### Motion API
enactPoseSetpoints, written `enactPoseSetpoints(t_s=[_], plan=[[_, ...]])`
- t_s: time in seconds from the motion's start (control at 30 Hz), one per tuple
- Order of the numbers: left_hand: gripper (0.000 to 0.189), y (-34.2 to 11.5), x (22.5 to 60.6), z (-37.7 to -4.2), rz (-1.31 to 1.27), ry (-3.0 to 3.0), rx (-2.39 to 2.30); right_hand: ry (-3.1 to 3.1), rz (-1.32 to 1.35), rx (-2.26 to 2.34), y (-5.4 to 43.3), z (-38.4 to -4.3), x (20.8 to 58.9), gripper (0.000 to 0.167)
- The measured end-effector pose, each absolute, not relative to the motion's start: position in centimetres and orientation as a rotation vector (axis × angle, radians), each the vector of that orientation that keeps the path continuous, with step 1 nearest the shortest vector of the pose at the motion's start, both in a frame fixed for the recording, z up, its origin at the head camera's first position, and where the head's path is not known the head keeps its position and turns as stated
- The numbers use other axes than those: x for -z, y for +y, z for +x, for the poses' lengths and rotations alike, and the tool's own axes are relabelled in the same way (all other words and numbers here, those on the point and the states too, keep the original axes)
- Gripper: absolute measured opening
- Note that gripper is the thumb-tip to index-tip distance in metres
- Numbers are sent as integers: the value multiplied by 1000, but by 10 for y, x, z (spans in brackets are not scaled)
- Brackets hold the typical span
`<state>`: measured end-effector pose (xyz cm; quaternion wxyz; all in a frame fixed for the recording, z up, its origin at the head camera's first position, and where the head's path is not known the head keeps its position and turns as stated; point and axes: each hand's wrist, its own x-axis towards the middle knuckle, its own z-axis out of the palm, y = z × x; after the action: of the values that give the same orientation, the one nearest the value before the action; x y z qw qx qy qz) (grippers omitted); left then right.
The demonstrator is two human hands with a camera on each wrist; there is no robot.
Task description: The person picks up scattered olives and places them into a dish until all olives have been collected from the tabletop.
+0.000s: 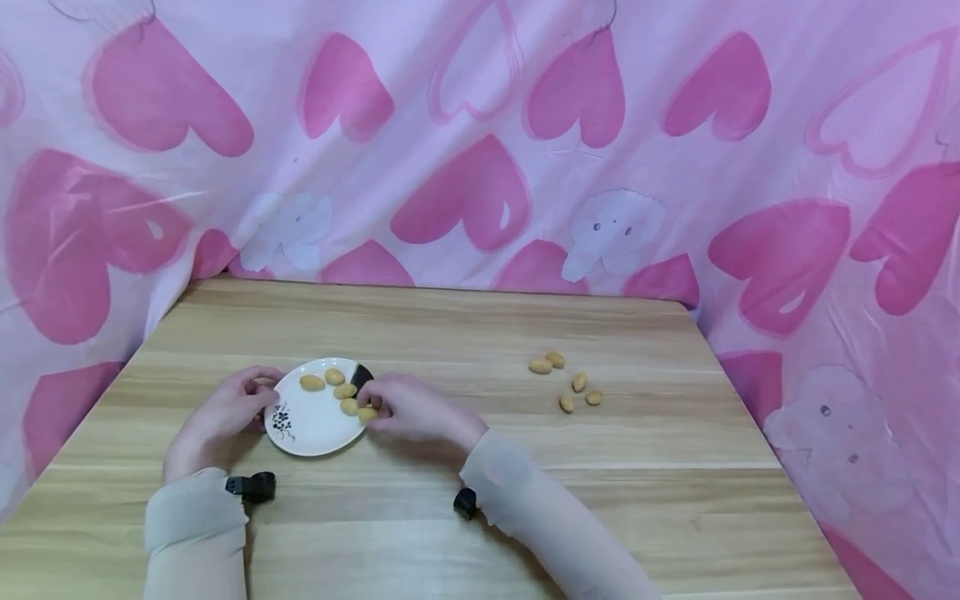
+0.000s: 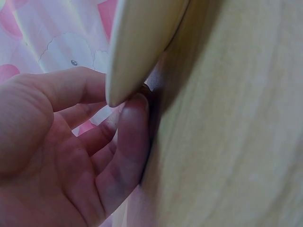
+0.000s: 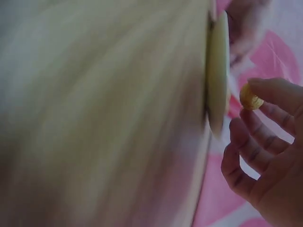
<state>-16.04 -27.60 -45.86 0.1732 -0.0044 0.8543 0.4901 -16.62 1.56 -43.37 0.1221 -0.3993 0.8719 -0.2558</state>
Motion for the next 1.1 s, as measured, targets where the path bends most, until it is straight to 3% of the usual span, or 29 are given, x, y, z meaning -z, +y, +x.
enactPoseSetpoints(t_s=[0.37,0.57,1.1], plan=[[41,-279,459,-157,-13,2423,-1408,2639,-1261,280,-32,-163,436,10],[42,-283,460,-159,-9,2434,-1400,2656,-1199,170,-45,-159,435,14],[41,-274,452,-163,0,2411,-1417,2679,-1245,254,-25,-171,431,19]])
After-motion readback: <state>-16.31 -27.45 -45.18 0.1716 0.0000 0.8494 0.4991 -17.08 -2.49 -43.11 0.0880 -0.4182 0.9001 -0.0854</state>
